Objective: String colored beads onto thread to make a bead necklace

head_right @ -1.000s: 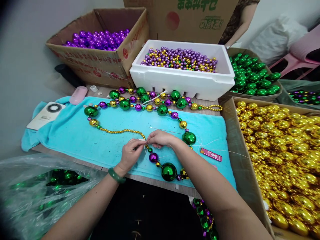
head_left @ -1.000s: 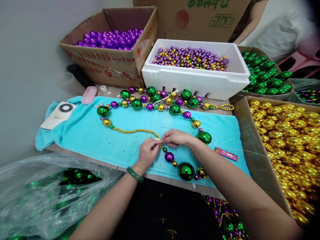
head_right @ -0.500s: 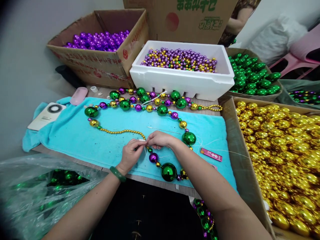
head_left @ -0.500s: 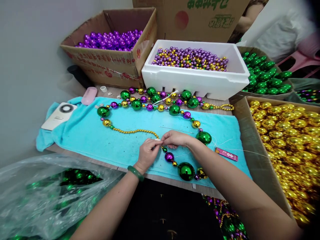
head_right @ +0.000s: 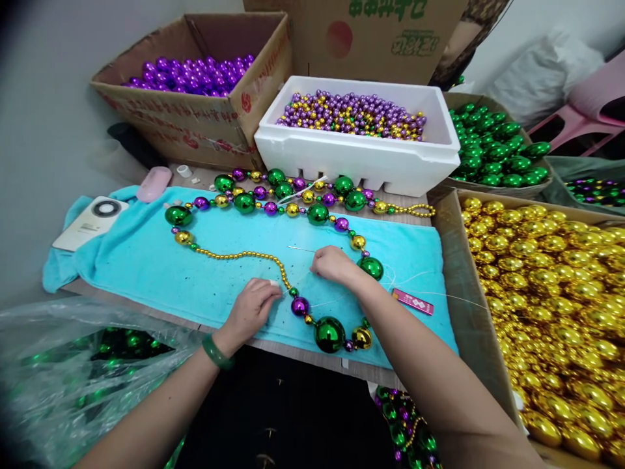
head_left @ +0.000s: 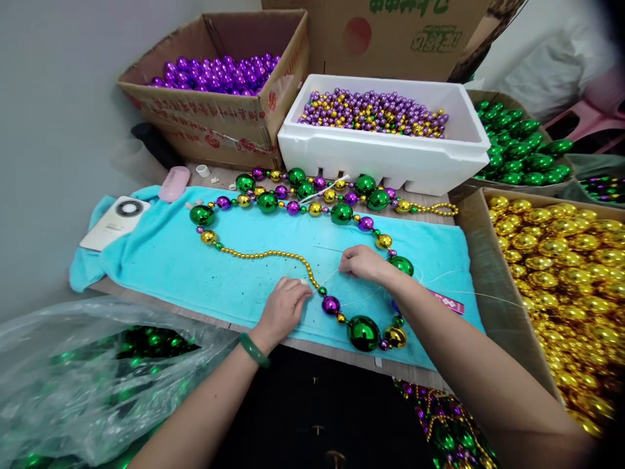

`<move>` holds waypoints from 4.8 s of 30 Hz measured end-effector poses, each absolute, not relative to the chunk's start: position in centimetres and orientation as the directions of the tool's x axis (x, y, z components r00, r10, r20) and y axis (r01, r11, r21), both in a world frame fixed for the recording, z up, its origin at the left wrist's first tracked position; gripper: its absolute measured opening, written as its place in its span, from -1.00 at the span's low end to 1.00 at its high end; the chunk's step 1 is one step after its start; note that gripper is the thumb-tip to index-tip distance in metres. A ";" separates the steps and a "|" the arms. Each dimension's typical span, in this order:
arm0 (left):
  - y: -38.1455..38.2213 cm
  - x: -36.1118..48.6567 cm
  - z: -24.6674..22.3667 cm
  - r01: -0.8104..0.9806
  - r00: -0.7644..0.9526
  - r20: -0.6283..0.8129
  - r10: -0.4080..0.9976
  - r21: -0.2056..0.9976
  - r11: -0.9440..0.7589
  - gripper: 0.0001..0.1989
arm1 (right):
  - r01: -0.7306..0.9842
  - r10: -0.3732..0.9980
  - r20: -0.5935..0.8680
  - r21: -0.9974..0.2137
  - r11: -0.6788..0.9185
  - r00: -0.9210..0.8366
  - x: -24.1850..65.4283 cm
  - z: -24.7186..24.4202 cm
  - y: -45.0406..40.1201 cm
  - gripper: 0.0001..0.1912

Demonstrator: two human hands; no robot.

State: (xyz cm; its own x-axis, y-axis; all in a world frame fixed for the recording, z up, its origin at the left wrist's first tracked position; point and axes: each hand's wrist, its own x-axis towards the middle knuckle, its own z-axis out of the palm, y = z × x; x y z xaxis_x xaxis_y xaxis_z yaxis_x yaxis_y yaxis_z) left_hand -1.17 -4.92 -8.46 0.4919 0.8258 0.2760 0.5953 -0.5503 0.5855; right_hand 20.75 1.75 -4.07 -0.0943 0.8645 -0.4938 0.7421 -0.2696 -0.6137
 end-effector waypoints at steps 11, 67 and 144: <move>-5.5 -1.5 -8.5 0.544 0.509 0.269 0.817 0.635 -0.548 -0.77 | 0.680 0.926 -0.354 -0.647 -0.345 0.133 19.7 -5.9 -0.1 -0.90; -2.6 2.5 -6.3 0.032 0.079 -0.344 0.936 0.939 0.342 -0.84 | 0.343 0.981 -0.195 -0.923 -0.174 -0.026 18.5 -4.8 -1.4 -0.95; -2.1 1.2 -7.8 0.413 0.208 0.173 0.963 0.876 -0.247 -0.87 | 0.298 0.715 -0.570 -0.822 -0.486 -0.405 18.1 -5.9 1.3 -0.89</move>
